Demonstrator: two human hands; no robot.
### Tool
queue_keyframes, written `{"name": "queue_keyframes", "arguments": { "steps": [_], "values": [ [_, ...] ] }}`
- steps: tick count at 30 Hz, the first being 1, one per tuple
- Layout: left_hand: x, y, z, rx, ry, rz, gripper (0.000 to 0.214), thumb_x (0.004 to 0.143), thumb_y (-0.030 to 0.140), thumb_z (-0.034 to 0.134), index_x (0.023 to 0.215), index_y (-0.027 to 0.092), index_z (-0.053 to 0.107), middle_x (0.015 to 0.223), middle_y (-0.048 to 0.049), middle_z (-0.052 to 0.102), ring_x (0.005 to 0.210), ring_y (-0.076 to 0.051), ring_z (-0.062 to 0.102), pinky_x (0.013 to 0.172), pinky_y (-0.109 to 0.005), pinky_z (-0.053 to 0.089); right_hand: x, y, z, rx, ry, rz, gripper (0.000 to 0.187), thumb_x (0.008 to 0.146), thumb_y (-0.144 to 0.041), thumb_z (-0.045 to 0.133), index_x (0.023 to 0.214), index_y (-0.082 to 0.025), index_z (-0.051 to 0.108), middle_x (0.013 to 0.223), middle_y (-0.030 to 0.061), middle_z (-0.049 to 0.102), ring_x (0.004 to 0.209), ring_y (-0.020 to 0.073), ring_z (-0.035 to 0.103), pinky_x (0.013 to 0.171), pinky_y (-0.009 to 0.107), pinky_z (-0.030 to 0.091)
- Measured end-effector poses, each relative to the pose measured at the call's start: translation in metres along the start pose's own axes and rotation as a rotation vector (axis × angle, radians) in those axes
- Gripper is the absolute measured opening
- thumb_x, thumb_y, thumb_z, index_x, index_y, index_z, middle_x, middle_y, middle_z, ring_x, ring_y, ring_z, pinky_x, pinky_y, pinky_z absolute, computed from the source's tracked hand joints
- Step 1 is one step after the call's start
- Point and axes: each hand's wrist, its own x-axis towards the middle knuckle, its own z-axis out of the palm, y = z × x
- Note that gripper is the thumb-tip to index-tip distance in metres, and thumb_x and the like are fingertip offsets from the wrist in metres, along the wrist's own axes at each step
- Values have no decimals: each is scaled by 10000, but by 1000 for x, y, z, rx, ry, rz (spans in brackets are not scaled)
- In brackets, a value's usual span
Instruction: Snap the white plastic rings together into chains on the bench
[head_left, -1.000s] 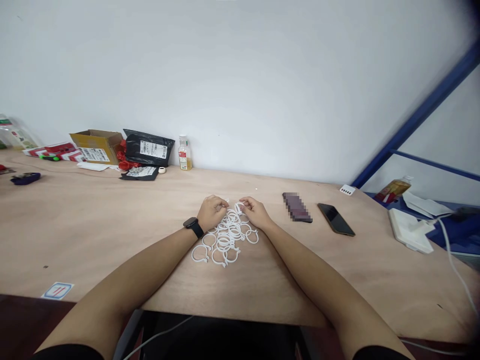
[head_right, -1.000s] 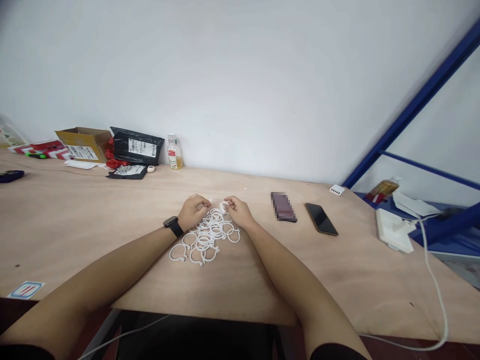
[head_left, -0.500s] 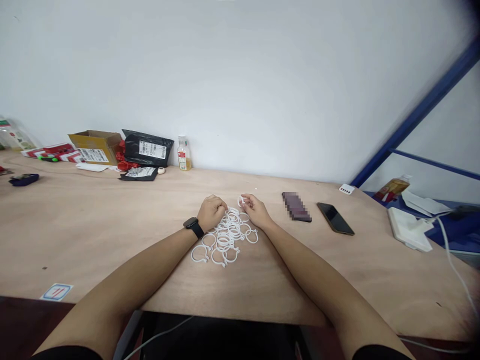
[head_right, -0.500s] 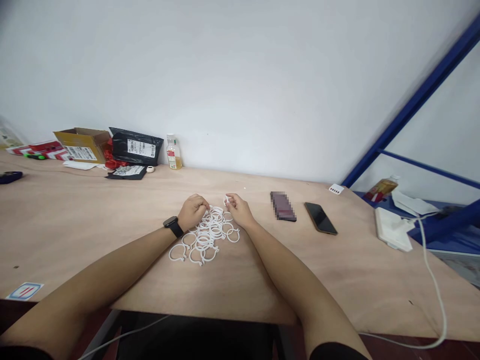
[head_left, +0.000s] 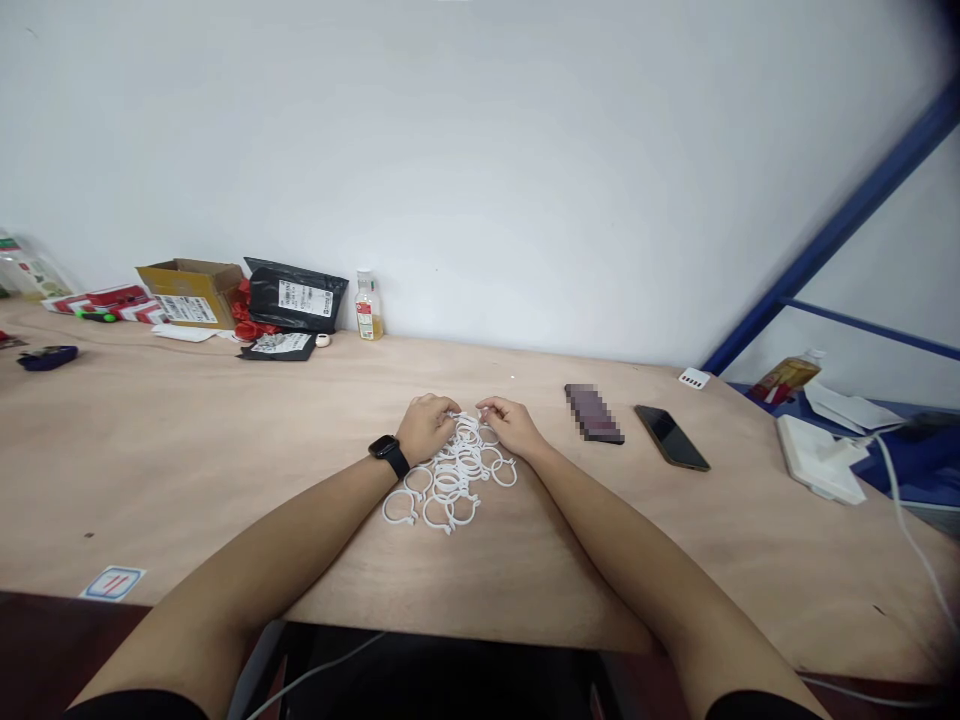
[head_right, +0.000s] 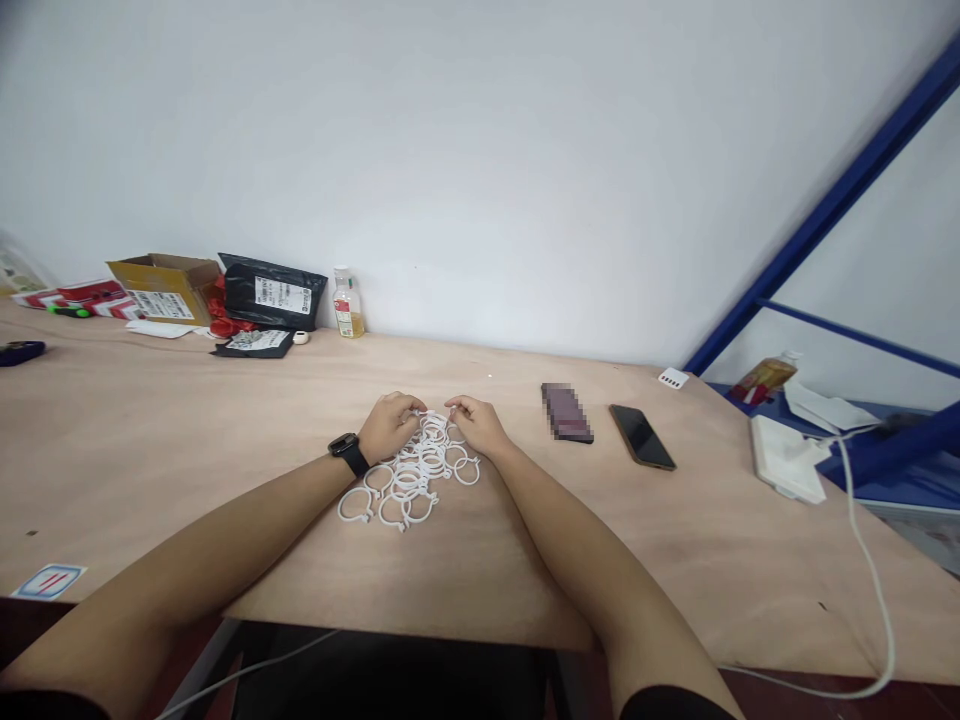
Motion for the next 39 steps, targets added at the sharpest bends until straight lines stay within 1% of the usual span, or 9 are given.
{"name": "queue_keyframes", "arguments": {
  "steps": [7,12,16,24,31,34,36,38,39],
  "values": [
    [0,3,-2,11,-49,14,236,755,131,533,899,216,699,918,-28,725,919,-213,624,897,-379,450,0,-5,-3,-17,-14,-12,278,804,-147,449,882,-197,711,775,8,713,763,152,659,747,260,484],
    [0,6,-3,18,-47,-6,283,764,144,547,1004,198,687,900,-40,724,867,-209,641,859,-371,470,-2,-7,-3,-31,-57,-52,239,801,-162,482,870,-197,708,806,15,719,771,166,659,724,266,488],
    [0,5,-1,27,-43,-1,260,768,149,550,981,190,694,884,-46,721,848,-208,640,837,-361,480,-1,-7,-2,-79,-37,-39,239,771,-127,494,831,-197,715,809,15,725,761,164,653,713,261,487],
    [0,3,-1,20,-44,10,226,790,172,546,953,203,699,884,-42,722,859,-207,637,839,-354,476,-1,-5,-1,-118,-41,-60,280,752,-105,487,850,-206,729,828,12,733,754,163,655,711,262,484],
    [0,2,-1,19,-39,10,208,802,190,551,944,207,702,877,-39,723,852,-203,638,841,-352,475,1,-5,-4,-200,1,-74,266,742,-113,479,715,-225,719,746,0,718,733,172,645,720,267,475],
    [0,2,-1,14,-43,13,201,805,193,556,946,206,698,876,-36,725,854,-204,641,843,-355,471,2,-5,-6,-205,5,-124,268,741,-102,461,674,-212,697,749,15,707,739,173,639,729,269,471],
    [0,3,-1,9,-44,14,207,804,201,567,970,203,691,877,-37,726,849,-204,642,839,-356,470,1,-5,-6,-196,16,-158,269,746,-93,457,730,-206,701,796,23,709,767,173,638,751,271,469],
    [0,4,-2,5,-45,13,232,796,206,581,1004,200,684,886,-38,727,847,-204,643,833,-355,471,0,-5,-6,-189,18,-156,320,757,-90,461,924,-215,705,844,14,711,782,170,635,751,268,469],
    [0,5,-2,5,-46,12,242,791,207,587,1012,201,684,890,-38,728,847,-204,643,833,-354,471,-1,-5,-5,-188,14,-140,372,760,-92,470,1035,-224,682,858,5,712,772,167,631,738,264,469]
  ]
}}
